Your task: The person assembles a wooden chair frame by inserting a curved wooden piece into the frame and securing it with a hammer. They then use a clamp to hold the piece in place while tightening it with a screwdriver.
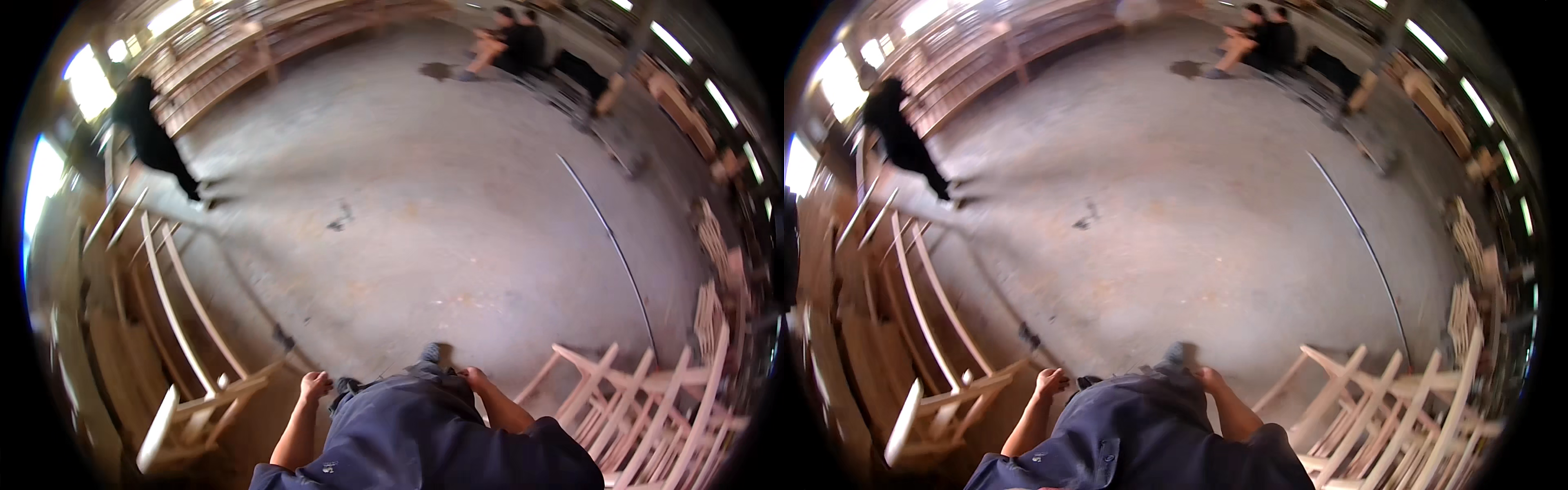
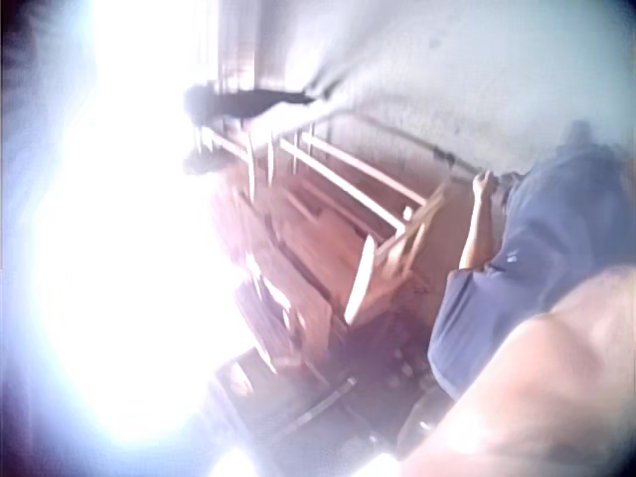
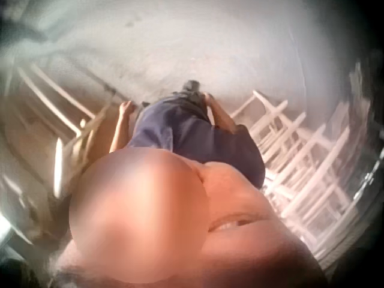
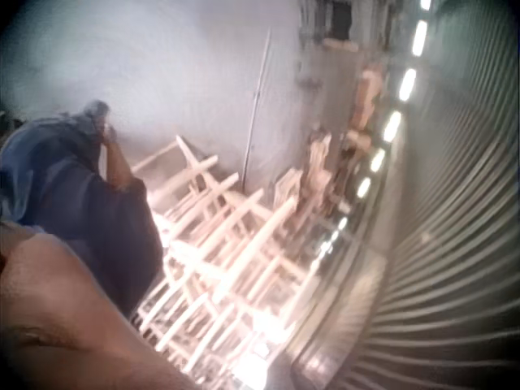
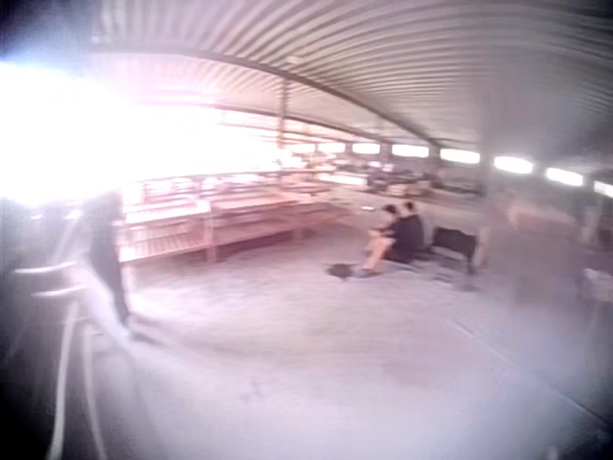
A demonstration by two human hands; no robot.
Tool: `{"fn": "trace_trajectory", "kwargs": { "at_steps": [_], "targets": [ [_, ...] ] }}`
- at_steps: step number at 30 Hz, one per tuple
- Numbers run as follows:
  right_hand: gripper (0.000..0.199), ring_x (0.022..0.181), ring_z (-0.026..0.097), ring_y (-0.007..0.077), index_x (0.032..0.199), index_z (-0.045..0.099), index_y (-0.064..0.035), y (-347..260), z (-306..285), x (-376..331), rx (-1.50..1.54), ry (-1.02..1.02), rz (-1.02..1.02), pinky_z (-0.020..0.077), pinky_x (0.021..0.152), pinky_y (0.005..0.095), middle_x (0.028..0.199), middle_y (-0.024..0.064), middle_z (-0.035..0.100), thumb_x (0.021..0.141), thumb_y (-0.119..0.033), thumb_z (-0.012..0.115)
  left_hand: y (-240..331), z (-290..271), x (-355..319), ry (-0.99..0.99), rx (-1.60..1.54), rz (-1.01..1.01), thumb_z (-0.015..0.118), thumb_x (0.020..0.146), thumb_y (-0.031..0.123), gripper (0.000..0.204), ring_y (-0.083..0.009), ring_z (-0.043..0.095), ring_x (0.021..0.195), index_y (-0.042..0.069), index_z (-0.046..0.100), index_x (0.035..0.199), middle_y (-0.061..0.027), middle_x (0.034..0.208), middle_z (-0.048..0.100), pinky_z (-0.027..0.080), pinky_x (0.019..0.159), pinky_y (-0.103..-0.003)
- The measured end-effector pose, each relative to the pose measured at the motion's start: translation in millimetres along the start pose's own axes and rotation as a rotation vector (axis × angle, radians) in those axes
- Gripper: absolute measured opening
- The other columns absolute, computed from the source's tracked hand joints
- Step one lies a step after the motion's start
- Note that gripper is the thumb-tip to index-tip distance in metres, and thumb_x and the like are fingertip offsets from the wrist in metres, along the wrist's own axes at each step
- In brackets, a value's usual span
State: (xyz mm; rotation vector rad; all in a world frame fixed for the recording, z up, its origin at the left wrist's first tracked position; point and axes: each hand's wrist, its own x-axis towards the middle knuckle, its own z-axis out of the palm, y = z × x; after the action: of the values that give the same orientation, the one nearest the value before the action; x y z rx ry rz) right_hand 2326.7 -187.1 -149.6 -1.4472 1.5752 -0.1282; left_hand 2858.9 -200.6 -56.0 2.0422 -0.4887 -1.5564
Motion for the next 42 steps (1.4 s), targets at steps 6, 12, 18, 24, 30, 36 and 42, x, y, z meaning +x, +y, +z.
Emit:
{"fn": "trace_trajectory", "kwargs": {
  "at_steps": [6, 12, 18, 24, 30, 36, 42],
  "targets": [
    [0.013, 0.069, 0.069, 0.0301, 0.078, 0.067, -0.0063, 91, -78, -9, 0.270, 0.381, 0.272, 0.0556, 0.068, 0.0431, 0.073, 0.0120, 0.069, 0.080, -0.019, 0.067, 80, 137, 71, -0.116, 0.553, 0.059, 0.066, 0.090, 0.027, 0.030, -0.0200, 0.064, 0.058, -0.002, 0.072, 0.087, -0.0108, 0.069, 0.068, 0.052, 0.049, -0.035],
    [0.010, 0.089, 0.066, 0.0308, 0.079, 0.067, -0.0124, 165, -121, -6, 0.359, 0.535, 0.237, 0.0542, 0.079, 0.0441, 0.087, 0.0084, 0.068, 0.074, -0.021, 0.070, 191, 280, 140, -0.475, 1.175, 0.247, 0.065, 0.088, 0.033, 0.035, -0.0228, 0.067, 0.059, 0.003, 0.068, 0.071, -0.0112, 0.069, 0.069, 0.049, 0.053, -0.039],
    [0.025, 0.065, 0.067, 0.0170, 0.106, 0.068, -0.0010, 249, -92, -46, 1.191, 0.686, 0.770, 0.0531, 0.056, 0.0315, 0.079, 0.0092, 0.069, 0.094, -0.023, 0.064, 325, 492, 213, -0.349, 1.137, 0.000, 0.068, 0.089, 0.025, 0.029, -0.0240, 0.065, 0.053, -0.002, 0.064, 0.080, -0.0147, 0.070, 0.068, 0.049, 0.045, -0.037],
    [0.020, 0.067, 0.069, 0.0157, 0.093, 0.072, -0.0048, 189, -230, -88, 1.481, 0.783, 1.192, 0.0547, 0.057, 0.0297, 0.079, 0.0062, 0.072, 0.092, -0.024, 0.066, 428, 816, 260, -0.347, 1.886, 0.742, 0.068, 0.083, 0.039, 0.045, -0.0380, 0.072, 0.095, -0.004, 0.071, 0.095, -0.0247, 0.099, 0.073, 0.058, 0.085, -0.046],
    [0.027, 0.080, 0.069, 0.0218, 0.097, 0.076, -0.0042, 241, -333, -36, 1.272, 0.887, 1.057, 0.0553, 0.073, 0.0371, 0.087, 0.0102, 0.075, 0.087, -0.028, 0.069, 468, 1274, 102, -1.061, 1.493, 1.368, 0.061, 0.092, 0.040, 0.045, -0.0374, 0.066, 0.100, -0.003, 0.065, 0.103, -0.0224, 0.104, 0.070, 0.052, 0.088, -0.044],
    [0.028, 0.087, 0.071, 0.0251, 0.101, 0.078, -0.0050, 430, -300, 25, 1.330, 0.994, 1.008, 0.0562, 0.079, 0.0406, 0.094, 0.0142, 0.076, 0.082, -0.024, 0.075, 365, 1514, -123, -1.732, 0.992, 0.850, 0.066, 0.097, 0.025, 0.026, -0.0127, 0.062, 0.078, 0.001, 0.063, 0.106, -0.0037, 0.087, 0.066, 0.051, 0.072, -0.029],
    [0.022, 0.074, 0.071, 0.0194, 0.096, 0.075, -0.0039, 590, -525, -99, 1.831, 1.334, 0.889, 0.0577, 0.069, 0.0346, 0.088, 0.0130, 0.075, 0.086, -0.024, 0.072, 352, 1626, -53, -1.453, 2.146, 1.246, 0.058, 0.092, 0.041, 0.039, -0.0325, 0.066, 0.074, 0.008, 0.068, 0.075, -0.0152, 0.073, 0.068, 0.052, 0.071, -0.045]
  ]
}}
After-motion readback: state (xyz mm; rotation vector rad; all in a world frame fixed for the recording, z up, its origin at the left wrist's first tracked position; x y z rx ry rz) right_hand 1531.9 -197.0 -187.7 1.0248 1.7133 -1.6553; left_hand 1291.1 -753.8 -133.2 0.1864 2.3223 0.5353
